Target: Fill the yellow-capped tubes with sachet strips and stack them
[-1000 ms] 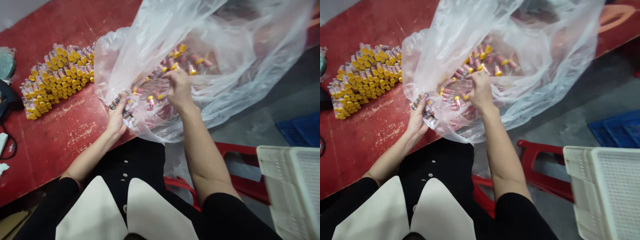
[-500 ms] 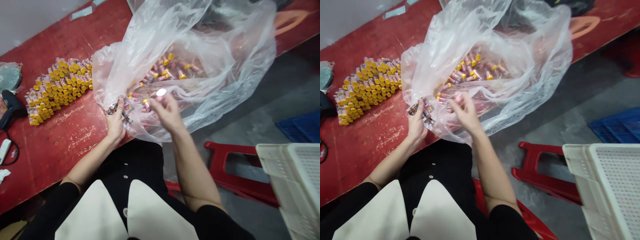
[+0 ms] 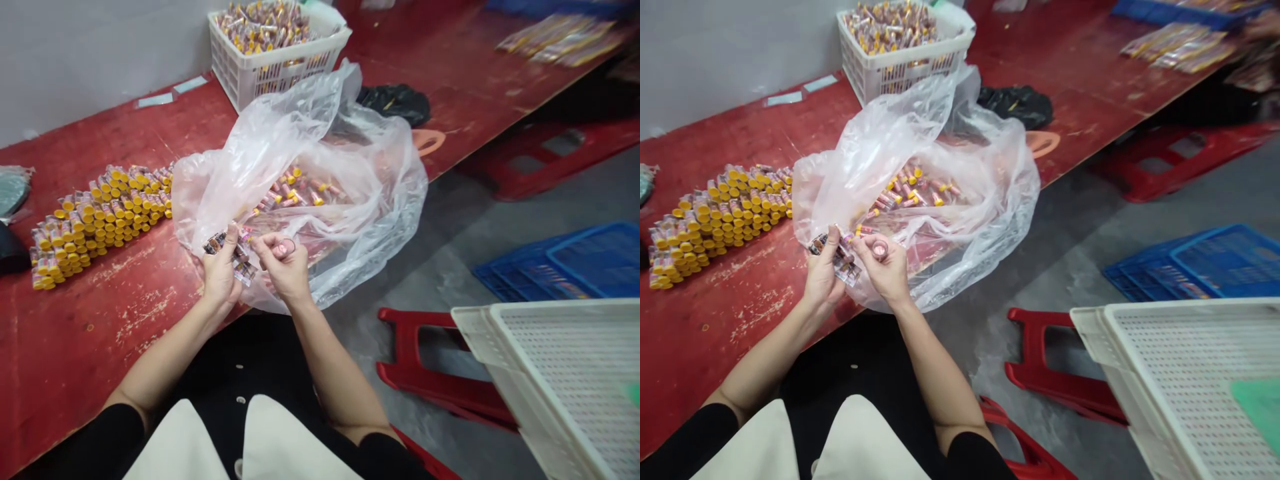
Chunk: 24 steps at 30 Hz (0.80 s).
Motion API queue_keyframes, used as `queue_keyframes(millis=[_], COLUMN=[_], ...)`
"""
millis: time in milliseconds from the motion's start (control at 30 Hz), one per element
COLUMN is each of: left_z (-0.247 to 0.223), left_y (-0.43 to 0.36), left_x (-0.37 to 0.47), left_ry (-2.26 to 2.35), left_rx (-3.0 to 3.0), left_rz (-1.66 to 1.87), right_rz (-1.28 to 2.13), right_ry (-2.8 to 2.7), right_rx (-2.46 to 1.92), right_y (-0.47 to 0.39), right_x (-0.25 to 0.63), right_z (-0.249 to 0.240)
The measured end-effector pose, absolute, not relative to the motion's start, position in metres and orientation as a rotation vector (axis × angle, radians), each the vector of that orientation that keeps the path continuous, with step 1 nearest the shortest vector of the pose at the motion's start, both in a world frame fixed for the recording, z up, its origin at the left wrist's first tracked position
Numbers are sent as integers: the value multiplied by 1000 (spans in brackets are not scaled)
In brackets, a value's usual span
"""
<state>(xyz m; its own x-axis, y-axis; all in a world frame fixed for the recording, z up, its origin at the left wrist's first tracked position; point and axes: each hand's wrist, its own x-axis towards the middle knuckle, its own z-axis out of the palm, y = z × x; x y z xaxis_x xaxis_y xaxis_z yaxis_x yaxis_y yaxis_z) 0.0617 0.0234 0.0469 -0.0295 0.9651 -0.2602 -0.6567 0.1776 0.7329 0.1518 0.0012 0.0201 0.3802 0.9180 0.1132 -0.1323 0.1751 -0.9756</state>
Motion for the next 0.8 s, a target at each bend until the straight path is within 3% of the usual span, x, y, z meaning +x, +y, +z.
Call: queue_keyframes(millis=[167, 333, 633, 800], left_z=[55, 60, 55, 53], left_y=[40, 44, 23, 6], left_x=[67, 71, 70, 55], left_ry=[829, 810, 807, 797], left_rx=[346, 246, 377, 451], left_rz=[1277, 1246, 1169, 1111], right_rz=[981, 498, 69, 303], right_ry=[-987, -1331, -1355, -1378], right_rx=[-1097, -1302, -1292, -1257], right_y=[-12, -45, -59, -77], right_x=[172, 187, 180, 178], right_z=[20, 16, 22, 22])
